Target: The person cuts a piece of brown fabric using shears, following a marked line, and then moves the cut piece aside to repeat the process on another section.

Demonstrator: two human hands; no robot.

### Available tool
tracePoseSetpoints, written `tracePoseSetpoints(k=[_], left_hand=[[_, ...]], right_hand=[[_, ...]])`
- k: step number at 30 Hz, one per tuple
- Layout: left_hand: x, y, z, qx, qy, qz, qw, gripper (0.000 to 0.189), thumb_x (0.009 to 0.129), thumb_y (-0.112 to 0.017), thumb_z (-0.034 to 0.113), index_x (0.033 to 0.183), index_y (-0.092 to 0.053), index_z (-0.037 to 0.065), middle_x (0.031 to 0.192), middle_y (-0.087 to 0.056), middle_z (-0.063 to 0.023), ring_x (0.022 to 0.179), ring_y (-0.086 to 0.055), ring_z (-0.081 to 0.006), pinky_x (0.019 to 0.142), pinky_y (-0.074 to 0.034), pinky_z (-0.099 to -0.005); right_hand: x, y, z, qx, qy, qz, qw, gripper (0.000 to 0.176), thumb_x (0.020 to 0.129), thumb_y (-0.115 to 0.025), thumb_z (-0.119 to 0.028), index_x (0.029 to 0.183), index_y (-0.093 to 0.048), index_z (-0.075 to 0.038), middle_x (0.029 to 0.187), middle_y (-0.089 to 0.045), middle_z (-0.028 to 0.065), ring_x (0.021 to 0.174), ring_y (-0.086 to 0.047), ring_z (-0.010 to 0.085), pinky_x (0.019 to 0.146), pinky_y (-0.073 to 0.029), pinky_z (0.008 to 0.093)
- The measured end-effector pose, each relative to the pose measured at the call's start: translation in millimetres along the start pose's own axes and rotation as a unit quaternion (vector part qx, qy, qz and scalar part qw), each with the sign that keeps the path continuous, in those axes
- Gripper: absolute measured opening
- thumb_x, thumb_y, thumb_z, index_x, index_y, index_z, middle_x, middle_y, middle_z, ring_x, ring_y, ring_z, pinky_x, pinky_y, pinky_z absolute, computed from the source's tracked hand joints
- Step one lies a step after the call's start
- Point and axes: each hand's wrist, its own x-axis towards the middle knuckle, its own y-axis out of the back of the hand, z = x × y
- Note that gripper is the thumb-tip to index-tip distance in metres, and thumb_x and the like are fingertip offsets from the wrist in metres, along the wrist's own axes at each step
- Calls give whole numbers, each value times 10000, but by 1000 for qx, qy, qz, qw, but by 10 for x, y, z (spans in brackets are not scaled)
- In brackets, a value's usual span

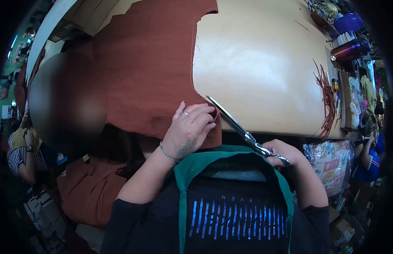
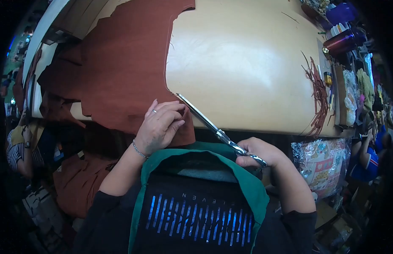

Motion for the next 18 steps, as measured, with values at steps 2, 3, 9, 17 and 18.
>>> tracePoseSetpoints(k=[2,3,9,17,18], left_hand=[[-21,6,16,-18,-15,-7,1000,123,763,-599,146,817,-515,74,1034,-568,-51,1035,-521,-221,916,-322,-488],[-23,28,42,-21,-15,-12,1000,126,762,-601,142,807,-506,73,1040,-567,-64,1056,-514,-225,918,-322,-487],[-54,32,78,-46,-17,-29,998,137,760,-600,141,788,-481,80,1033,-555,-75,1097,-488,-229,923,-317,-490],[-52,91,104,-57,-30,-67,996,122,777,-563,136,786,-462,68,1027,-532,-99,1129,-458,-259,926,-315,-508],[-54,107,104,-67,-23,-65,995,120,779,-558,133,784,-461,65,1026,-531,-103,1131,-455,-264,924,-317,-512]], right_hand=[[34,35,-136,-17,-13,-6,1000,726,558,-626,-689,727,-544,12,609,-496,2,592,-464,97,508,-384,247],[74,52,-125,-13,-4,-5,1000,731,552,-630,-690,737,-548,13,616,-502,6,600,-466,98,513,-385,248],[264,104,-207,-52,-1,0,999,688,542,-628,-699,658,-505,-32,540,-454,-10,511,-466,94,447,-367,230],[313,129,-349,-23,-23,2,999,645,562,-623,-687,635,-470,-65,498,-423,-19,448,-446,85,400,-342,215],[297,104,-367,-2,-30,10,999,626,575,-632,-667,652,-476,-66,511,-430,-25,453,-433,74,403,-332,205]])
